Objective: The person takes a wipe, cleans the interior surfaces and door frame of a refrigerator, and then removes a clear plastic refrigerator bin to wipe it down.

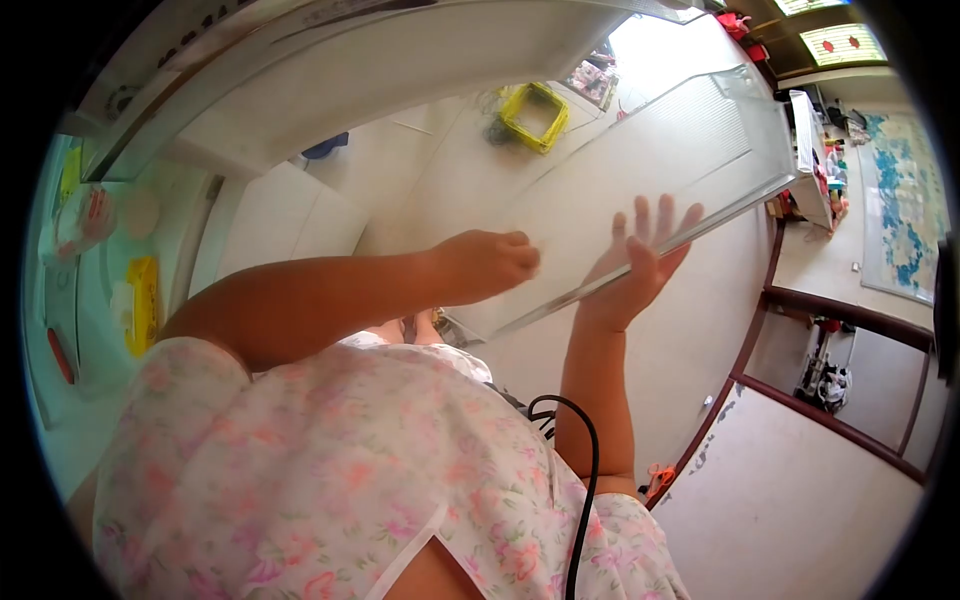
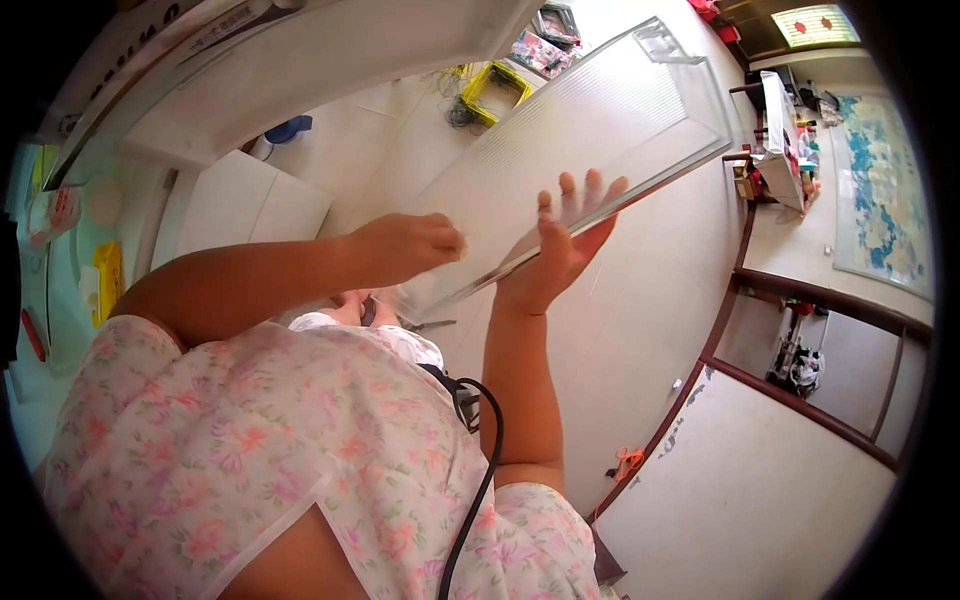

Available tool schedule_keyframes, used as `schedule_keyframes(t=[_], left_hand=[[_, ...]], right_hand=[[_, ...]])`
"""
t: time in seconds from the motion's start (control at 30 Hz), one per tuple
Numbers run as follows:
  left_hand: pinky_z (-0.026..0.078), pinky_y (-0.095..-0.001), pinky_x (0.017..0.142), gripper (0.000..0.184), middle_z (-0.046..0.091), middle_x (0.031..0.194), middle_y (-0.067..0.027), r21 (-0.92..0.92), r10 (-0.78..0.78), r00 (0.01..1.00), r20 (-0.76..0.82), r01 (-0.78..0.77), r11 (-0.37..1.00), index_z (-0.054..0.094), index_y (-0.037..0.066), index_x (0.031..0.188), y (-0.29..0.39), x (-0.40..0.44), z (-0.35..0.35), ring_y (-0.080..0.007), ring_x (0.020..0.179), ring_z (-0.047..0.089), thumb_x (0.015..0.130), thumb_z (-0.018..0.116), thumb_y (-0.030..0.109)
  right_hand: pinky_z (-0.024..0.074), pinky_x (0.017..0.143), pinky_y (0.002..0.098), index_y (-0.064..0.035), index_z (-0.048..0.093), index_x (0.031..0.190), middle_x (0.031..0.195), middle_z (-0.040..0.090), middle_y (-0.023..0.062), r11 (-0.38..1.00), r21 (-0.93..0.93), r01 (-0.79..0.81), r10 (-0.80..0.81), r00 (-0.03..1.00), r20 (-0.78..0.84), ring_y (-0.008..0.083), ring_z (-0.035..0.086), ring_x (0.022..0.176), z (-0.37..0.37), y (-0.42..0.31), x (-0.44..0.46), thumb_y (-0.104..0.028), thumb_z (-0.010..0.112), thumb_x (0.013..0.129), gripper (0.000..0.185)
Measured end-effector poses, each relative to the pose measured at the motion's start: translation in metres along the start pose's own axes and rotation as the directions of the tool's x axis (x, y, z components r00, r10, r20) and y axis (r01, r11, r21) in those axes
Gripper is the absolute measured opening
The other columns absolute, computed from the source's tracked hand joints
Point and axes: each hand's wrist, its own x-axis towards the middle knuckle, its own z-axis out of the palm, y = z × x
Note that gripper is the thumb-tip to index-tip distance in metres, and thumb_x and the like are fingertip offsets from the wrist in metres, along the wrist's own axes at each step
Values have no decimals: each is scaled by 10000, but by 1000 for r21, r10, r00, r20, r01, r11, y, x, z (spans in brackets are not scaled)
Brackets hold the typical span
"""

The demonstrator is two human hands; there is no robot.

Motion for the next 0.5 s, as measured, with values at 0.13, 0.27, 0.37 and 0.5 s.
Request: schedule_keyframes(t=[0.13,0.27,0.37,0.5], left_hand=[[510,-322,762,273,592,1033,-46,-289,-279,918,-281,196,937,635,108,1070,3,33,-21,-213,928,595,812,592,32],[510,-322,759,307,572,1032,-60,-346,-322,822,-469,164,924,621,79,1099,8,96,-53,-230,896,596,801,598,10],[524,-306,772,332,558,1042,-53,-174,-273,845,-459,216,961,611,59,1107,6,107,-54,-224,947,574,777,614,25],[539,-282,779,388,552,1050,-32,152,-158,917,-367,227,962,603,47,1107,3,94,-40,-199,1000,539,721,639,56]], right_hand=[[287,1008,469,-134,206,1462,1393,320,165,998,-59,11,-9,999,33,322,381,1230,4,-7,3,-114,538,693,837],[274,1063,473,-88,191,1459,1397,310,179,1000,3,-18,17,994,110,335,354,1266,15,2,-17,-80,526,722,809],[303,1068,387,-55,191,1452,1425,304,143,992,-7,-128,127,980,150,275,335,1306,27,-2,-34,12,446,667,829],[291,1080,392,-56,177,1455,1430,301,144,965,162,-206,185,974,133,283,319,1323,28,-2,-38,1,437,683,817]])
